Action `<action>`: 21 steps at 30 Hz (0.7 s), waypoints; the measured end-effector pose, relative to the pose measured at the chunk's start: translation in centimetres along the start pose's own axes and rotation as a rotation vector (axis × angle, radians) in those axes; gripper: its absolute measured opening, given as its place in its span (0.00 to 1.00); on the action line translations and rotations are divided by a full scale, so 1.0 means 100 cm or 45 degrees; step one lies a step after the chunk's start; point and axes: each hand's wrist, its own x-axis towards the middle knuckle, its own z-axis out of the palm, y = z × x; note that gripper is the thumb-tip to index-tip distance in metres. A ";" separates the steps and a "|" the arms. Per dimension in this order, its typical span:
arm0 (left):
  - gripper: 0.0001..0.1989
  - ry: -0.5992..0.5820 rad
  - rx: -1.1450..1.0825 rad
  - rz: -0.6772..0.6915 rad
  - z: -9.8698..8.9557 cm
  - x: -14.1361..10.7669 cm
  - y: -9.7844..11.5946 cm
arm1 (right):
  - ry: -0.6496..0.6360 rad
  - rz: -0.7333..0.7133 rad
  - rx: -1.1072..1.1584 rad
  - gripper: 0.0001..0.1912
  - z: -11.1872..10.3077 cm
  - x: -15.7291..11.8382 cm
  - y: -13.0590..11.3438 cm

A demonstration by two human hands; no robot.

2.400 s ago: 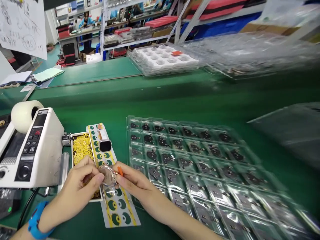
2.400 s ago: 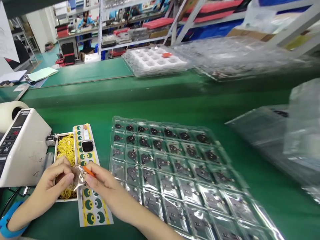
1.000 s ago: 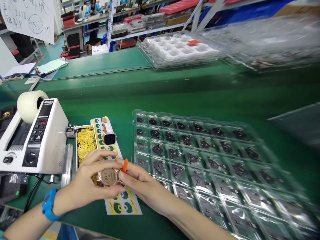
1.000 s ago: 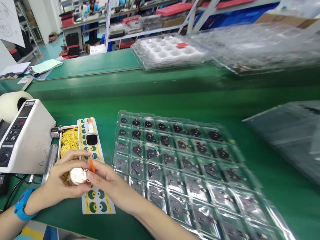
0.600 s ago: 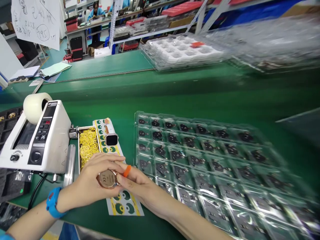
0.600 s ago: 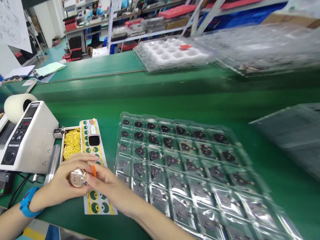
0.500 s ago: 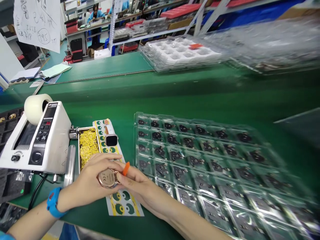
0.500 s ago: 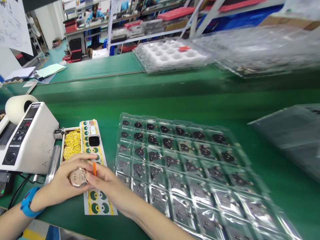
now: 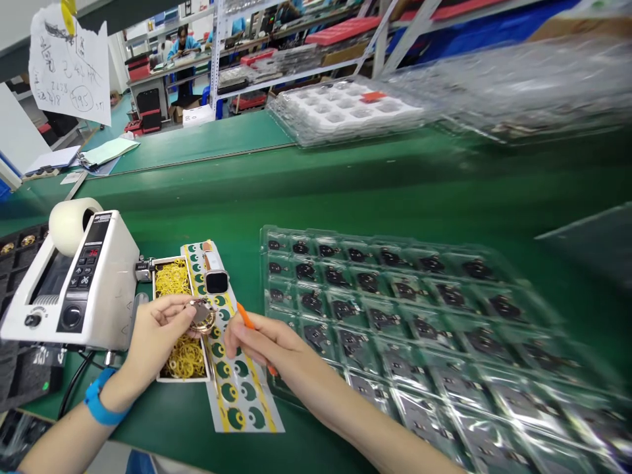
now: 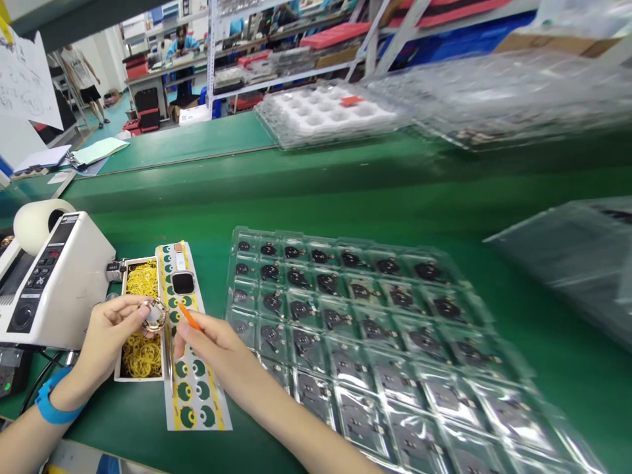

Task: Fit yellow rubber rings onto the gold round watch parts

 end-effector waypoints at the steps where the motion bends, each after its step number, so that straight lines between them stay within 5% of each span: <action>1: 0.16 -0.010 -0.062 -0.053 0.000 0.001 0.001 | 0.014 -0.002 -0.042 0.24 -0.001 0.000 0.000; 9: 0.21 -0.049 -0.113 -0.139 0.004 0.004 -0.001 | 0.130 -0.116 -0.266 0.19 0.003 0.005 0.006; 21: 0.22 -0.146 -0.067 0.137 0.016 -0.017 -0.014 | 0.021 -0.625 -0.711 0.13 0.002 0.005 0.020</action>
